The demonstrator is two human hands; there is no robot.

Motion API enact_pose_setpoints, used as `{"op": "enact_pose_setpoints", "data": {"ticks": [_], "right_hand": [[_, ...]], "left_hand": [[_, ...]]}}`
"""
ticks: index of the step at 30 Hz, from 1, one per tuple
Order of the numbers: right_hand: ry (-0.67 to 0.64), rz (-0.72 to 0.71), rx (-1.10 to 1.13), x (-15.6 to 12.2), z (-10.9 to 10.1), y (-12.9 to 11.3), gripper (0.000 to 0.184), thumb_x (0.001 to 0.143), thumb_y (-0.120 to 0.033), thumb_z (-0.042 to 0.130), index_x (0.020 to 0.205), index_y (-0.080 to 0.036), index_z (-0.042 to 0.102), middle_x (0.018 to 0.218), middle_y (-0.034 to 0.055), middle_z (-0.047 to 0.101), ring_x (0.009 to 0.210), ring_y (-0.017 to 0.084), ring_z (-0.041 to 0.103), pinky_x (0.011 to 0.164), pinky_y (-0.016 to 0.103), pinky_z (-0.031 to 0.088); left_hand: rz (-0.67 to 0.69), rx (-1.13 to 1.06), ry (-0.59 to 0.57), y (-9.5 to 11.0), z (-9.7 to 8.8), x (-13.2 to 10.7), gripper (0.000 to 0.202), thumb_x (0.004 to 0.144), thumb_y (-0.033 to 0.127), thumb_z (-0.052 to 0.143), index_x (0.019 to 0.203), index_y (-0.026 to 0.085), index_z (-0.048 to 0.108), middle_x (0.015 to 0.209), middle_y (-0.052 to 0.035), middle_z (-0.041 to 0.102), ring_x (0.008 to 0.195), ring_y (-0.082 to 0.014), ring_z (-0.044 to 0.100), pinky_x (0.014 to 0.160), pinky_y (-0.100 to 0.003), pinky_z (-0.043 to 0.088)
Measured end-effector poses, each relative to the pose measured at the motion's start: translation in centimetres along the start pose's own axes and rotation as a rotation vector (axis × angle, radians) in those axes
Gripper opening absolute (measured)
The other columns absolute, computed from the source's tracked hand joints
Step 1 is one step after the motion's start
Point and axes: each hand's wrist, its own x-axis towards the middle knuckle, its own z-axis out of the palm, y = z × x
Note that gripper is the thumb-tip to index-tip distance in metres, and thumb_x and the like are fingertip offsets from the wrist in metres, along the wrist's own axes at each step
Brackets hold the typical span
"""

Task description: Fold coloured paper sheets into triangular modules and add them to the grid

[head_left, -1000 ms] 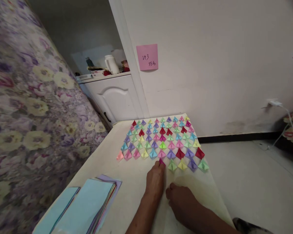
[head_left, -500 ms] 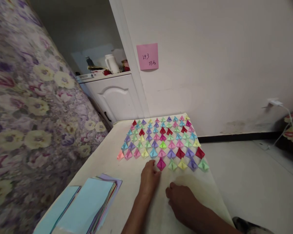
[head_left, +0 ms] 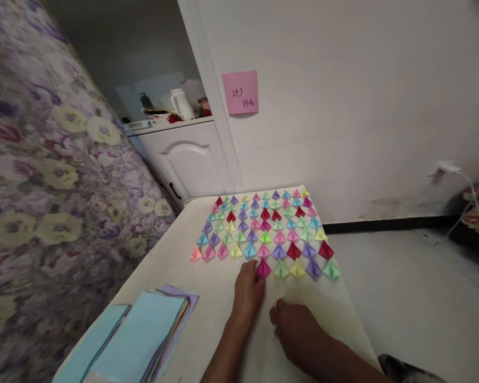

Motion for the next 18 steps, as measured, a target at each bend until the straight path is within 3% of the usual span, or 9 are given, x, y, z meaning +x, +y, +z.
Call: {"op": "enact_pose_setpoints", "data": {"ticks": [8,18], "right_hand": [[-0.005,0.0,-0.022,-0.1,-0.2,-0.1,0.024,0.075,-0.014,0.052,0.096,-0.016,0.063,0.096,0.0113,0.064,0.078,0.025,0.065,0.064,0.031,0.046],[0.016,-0.125,-0.004,0.0,1.1,-1.4,0.019,0.079,-0.012,0.045,0.09,-0.017,0.061,0.093,0.0075,0.064,0.078,0.021,0.064,0.063,0.027,0.042]], "left_hand": [[-0.008,0.06,-0.05,-0.6,-1.2,-0.6,0.052,0.07,0.015,0.052,0.122,0.015,0.046,0.108,-0.0077,0.058,0.084,-0.0152,0.059,0.077,-0.024,0.043],[-0.067,0.178,-0.08,-1.6,-4.1,-2.7,0.03,0.077,0.019,0.049,0.106,0.02,0.057,0.102,-0.0061,0.064,0.091,-0.0195,0.059,0.073,-0.026,0.04]]}}
